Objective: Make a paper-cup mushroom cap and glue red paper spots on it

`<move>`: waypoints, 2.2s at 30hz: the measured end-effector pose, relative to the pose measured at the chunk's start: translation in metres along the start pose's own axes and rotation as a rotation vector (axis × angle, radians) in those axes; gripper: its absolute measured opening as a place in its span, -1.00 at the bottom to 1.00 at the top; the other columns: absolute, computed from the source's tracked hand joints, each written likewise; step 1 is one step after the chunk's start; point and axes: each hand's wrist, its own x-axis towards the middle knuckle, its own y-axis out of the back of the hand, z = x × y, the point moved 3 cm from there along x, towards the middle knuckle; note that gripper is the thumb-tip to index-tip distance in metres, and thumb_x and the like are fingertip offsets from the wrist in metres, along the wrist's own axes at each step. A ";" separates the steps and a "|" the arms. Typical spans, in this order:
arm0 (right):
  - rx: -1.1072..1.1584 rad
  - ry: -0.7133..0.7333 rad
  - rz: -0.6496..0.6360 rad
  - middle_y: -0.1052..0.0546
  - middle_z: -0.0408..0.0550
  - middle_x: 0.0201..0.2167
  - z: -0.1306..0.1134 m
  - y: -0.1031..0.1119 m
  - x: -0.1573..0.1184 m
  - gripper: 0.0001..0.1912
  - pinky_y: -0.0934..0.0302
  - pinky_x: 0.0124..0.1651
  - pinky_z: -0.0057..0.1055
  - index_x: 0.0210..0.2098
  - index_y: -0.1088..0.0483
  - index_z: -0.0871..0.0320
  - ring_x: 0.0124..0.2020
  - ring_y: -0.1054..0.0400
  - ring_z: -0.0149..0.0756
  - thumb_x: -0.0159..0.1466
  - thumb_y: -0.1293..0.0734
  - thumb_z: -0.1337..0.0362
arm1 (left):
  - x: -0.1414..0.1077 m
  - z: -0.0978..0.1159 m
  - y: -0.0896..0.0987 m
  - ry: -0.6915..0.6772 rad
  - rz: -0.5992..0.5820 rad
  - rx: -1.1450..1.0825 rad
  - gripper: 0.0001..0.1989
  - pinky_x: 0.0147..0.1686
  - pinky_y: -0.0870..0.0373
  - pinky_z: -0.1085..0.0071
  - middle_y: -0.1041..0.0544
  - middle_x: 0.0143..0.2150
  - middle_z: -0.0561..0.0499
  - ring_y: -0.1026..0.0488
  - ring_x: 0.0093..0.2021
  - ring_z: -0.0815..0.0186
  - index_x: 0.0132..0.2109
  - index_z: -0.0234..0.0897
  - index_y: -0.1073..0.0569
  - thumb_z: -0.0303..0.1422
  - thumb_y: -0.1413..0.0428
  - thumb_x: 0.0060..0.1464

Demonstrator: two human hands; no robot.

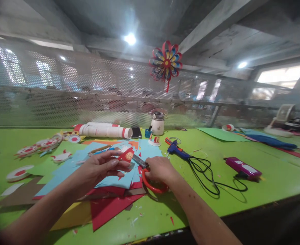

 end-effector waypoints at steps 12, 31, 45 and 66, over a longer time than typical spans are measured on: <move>0.418 -0.041 0.086 -0.51 -0.01 -0.41 0.010 0.020 0.006 -0.72 -0.11 -0.41 -0.42 -0.21 -0.48 0.16 -0.39 -0.36 -0.24 0.18 -0.28 0.14 | 0.000 0.011 0.000 -0.064 0.103 -0.020 -0.83 -0.26 -0.42 0.30 -0.63 -0.30 -0.11 -0.57 -0.25 0.18 -0.27 -0.29 -0.40 -0.28 -0.18 0.06; 1.601 0.222 0.262 -0.41 -0.17 -0.42 -0.037 0.026 -0.030 -0.72 -0.33 -0.28 -0.33 -0.08 -0.33 0.10 -0.39 -0.35 -0.36 0.24 -0.32 0.16 | -0.003 0.002 -0.015 -0.012 0.235 0.253 -0.91 -0.35 -0.27 0.39 -0.46 -0.46 0.04 -0.33 -0.40 0.31 -0.50 -0.18 -0.58 -0.30 -0.27 -0.12; 1.077 0.303 0.454 -0.38 -0.22 -0.48 -0.048 0.039 -0.037 -0.75 -0.21 -0.44 -0.44 -0.17 -0.36 0.13 -0.50 -0.24 -0.43 0.13 -0.34 0.34 | -0.004 -0.007 -0.019 0.233 0.176 0.177 -0.83 -0.46 -0.39 0.41 -0.45 -0.53 0.06 -0.37 -0.48 0.33 -0.50 -0.20 -0.55 -0.21 -0.29 -0.17; 1.056 0.346 0.173 -0.30 -0.12 -0.51 -0.066 0.020 -0.046 -0.49 -0.05 -0.47 -0.42 -0.06 -0.32 0.18 -0.52 -0.12 -0.40 0.31 -0.08 -0.10 | -0.010 0.025 0.003 -0.241 0.490 -0.033 -0.88 -0.26 -0.37 0.47 -0.56 -0.37 0.02 -0.45 -0.31 0.37 -0.29 -0.25 -0.57 -0.36 -0.25 -0.04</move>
